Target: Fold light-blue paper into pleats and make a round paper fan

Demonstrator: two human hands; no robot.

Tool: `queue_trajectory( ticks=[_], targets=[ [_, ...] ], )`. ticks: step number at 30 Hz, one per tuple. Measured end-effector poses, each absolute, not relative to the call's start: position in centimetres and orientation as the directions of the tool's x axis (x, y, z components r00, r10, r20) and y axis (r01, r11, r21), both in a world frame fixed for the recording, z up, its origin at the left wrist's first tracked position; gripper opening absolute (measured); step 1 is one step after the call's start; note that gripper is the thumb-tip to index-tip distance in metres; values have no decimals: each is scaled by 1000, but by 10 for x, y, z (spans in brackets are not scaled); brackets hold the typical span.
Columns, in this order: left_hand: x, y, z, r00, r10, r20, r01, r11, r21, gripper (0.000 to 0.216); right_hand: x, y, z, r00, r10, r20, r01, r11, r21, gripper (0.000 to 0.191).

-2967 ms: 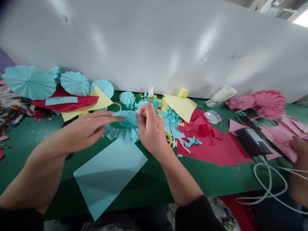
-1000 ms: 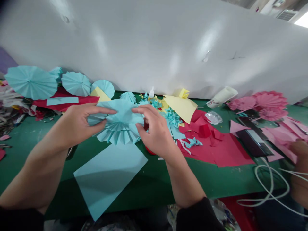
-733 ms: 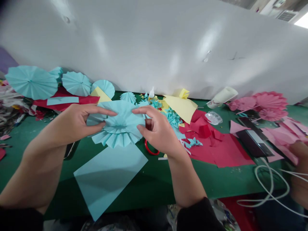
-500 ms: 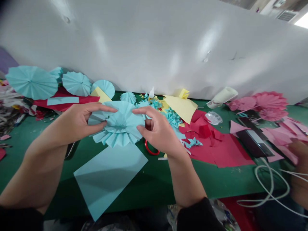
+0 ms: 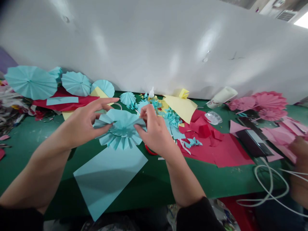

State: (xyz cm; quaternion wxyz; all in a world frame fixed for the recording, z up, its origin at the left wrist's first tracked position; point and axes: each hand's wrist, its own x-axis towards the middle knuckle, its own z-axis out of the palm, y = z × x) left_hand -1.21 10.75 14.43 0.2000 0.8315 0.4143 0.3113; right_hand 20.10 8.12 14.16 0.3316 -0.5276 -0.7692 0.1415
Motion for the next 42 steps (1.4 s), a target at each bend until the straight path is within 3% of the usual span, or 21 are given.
queue_trajectory(
  ticks=[4,9,15,20,26,33,42],
  targets=[
    [-13,107,145,447,827,342,550,-555,625,56,202,83,142,-213,901,378,720,407,-563,40],
    [-11,108,145,374,822,429,598,-568,566,49,203,86,140,-255,778,575,718,550,-426,10],
    [-5,110,137,327,789,520,527,-609,592,50,198,88,134,-306,545,781,630,731,-263,29],
    [1,109,135,220,707,672,563,-654,504,38,195,88,134,-228,422,878,603,769,-213,29],
    [2,106,138,195,514,835,607,-732,309,37,193,89,137,-202,287,936,589,800,-118,28],
    [3,106,135,148,436,888,557,-779,290,22,193,92,139,-207,163,965,615,788,-1,25],
    [4,105,135,97,343,934,567,-791,232,16,200,92,138,-193,107,975,703,708,61,22]
  ],
)
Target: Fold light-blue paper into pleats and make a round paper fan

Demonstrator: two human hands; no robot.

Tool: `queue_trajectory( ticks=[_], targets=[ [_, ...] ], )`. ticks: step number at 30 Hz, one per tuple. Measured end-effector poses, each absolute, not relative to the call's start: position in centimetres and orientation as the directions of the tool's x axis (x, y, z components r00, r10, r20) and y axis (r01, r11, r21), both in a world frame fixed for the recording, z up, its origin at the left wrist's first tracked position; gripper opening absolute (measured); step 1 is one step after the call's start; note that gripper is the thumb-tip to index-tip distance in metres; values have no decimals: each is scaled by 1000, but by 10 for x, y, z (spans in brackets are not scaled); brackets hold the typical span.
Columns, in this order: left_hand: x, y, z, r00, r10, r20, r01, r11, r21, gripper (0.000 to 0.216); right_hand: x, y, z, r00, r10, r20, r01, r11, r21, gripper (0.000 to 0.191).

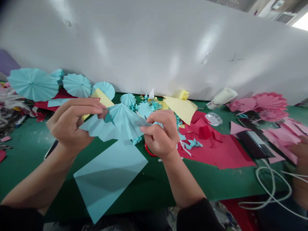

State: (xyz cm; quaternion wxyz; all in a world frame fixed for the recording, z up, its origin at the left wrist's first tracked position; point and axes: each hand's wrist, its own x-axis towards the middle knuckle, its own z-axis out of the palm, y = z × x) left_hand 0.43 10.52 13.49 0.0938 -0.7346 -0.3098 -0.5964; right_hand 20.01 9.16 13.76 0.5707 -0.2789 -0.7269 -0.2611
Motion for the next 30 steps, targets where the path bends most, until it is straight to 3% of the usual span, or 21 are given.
queue_trajectory(
  ticks=[8,12,14,17,20,23,26,28,30],
  targets=[
    [5,111,139,132,185,974,470,-876,102,19,200,94,135,-134,70,988,655,755,36,24],
    [4,115,135,159,246,956,417,-894,161,29,196,92,132,-47,197,979,590,797,-132,24],
    [5,115,131,125,319,940,373,-893,253,37,195,90,132,-39,355,934,527,802,-283,23],
    [8,114,127,76,583,809,193,-804,562,42,194,87,131,-89,611,786,446,731,-517,24],
    [9,112,128,70,738,671,144,-673,725,44,195,87,131,-152,792,592,496,579,-647,37],
    [7,111,131,160,802,576,345,-592,728,40,194,88,131,-226,831,508,616,526,-587,47],
    [7,110,134,282,835,472,600,-538,592,35,191,88,131,-359,774,521,685,598,-416,28],
    [7,109,135,333,849,409,673,-518,528,37,190,89,129,-382,766,516,720,597,-354,13],
    [7,109,135,354,858,373,679,-510,528,39,190,90,128,-323,795,513,771,536,-345,11]
  ],
)
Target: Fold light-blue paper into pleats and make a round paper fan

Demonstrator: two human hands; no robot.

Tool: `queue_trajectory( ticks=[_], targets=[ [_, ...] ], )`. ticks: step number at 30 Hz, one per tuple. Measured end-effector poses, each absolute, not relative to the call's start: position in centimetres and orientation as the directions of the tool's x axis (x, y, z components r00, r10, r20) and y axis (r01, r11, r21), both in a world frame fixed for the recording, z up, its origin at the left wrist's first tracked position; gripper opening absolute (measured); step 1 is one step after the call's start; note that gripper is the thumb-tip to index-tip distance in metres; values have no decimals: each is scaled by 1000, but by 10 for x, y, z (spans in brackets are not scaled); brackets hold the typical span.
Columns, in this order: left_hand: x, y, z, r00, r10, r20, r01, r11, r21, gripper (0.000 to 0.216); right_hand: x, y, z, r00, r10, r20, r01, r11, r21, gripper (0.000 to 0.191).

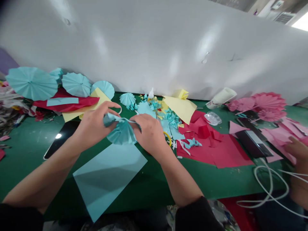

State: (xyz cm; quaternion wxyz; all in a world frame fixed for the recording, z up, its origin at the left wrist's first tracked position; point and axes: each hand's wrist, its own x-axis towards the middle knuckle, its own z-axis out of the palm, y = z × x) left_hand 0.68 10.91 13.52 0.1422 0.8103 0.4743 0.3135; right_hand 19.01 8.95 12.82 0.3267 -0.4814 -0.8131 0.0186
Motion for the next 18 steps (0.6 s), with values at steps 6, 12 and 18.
queue_trajectory(
  ticks=[6,12,18],
  targets=[
    [5,112,135,286,876,387,623,-477,620,39,192,94,129,-152,891,428,831,349,-432,11],
    [4,115,132,215,913,348,631,-401,664,44,192,98,127,-105,925,364,810,292,-508,15],
    [3,118,128,340,921,191,685,-381,620,36,193,98,118,-283,908,309,739,412,-533,36]
  ],
)
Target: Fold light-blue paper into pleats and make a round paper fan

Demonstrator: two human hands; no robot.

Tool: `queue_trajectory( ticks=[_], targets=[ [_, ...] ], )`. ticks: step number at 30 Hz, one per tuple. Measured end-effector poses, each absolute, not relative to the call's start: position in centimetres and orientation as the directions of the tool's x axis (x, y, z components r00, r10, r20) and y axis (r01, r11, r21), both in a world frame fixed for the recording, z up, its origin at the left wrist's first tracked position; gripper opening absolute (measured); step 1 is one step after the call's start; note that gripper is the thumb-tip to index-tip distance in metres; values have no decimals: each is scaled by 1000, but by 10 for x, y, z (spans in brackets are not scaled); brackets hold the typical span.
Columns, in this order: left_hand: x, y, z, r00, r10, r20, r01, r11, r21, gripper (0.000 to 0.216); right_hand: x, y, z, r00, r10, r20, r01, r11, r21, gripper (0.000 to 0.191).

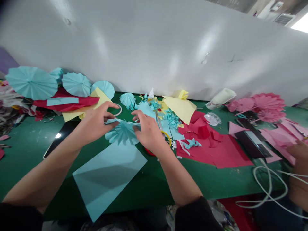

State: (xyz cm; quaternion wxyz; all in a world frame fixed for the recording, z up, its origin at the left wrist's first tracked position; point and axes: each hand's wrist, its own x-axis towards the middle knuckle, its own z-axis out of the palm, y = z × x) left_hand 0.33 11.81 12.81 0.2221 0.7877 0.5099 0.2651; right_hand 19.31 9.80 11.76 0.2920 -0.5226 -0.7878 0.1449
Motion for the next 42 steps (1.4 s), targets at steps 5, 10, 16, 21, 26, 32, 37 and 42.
queue_trajectory(
  ticks=[5,10,16,21,26,32,37,42],
  targets=[
    [7,120,119,509,847,154,677,-504,536,30,188,99,113,-356,900,252,771,435,-465,16],
    [-1,126,117,509,858,70,704,-462,539,44,189,107,111,-201,935,293,791,331,-515,11],
    [-3,136,116,456,890,0,709,-363,605,31,193,113,103,-201,970,134,775,241,-585,26],
    [3,133,103,591,806,-32,659,-459,596,26,192,99,80,-268,961,64,692,239,-682,9],
    [7,121,86,561,826,54,638,-473,608,24,186,82,52,-123,989,80,716,144,-683,15],
    [6,99,73,481,876,26,705,-404,583,37,186,71,36,32,990,140,704,77,-706,24],
    [9,83,66,346,935,73,696,-308,648,23,190,70,31,28,992,125,663,75,-745,23],
    [6,81,57,284,958,-43,604,-144,784,26,199,74,20,-30,997,69,612,73,-788,21]
  ],
)
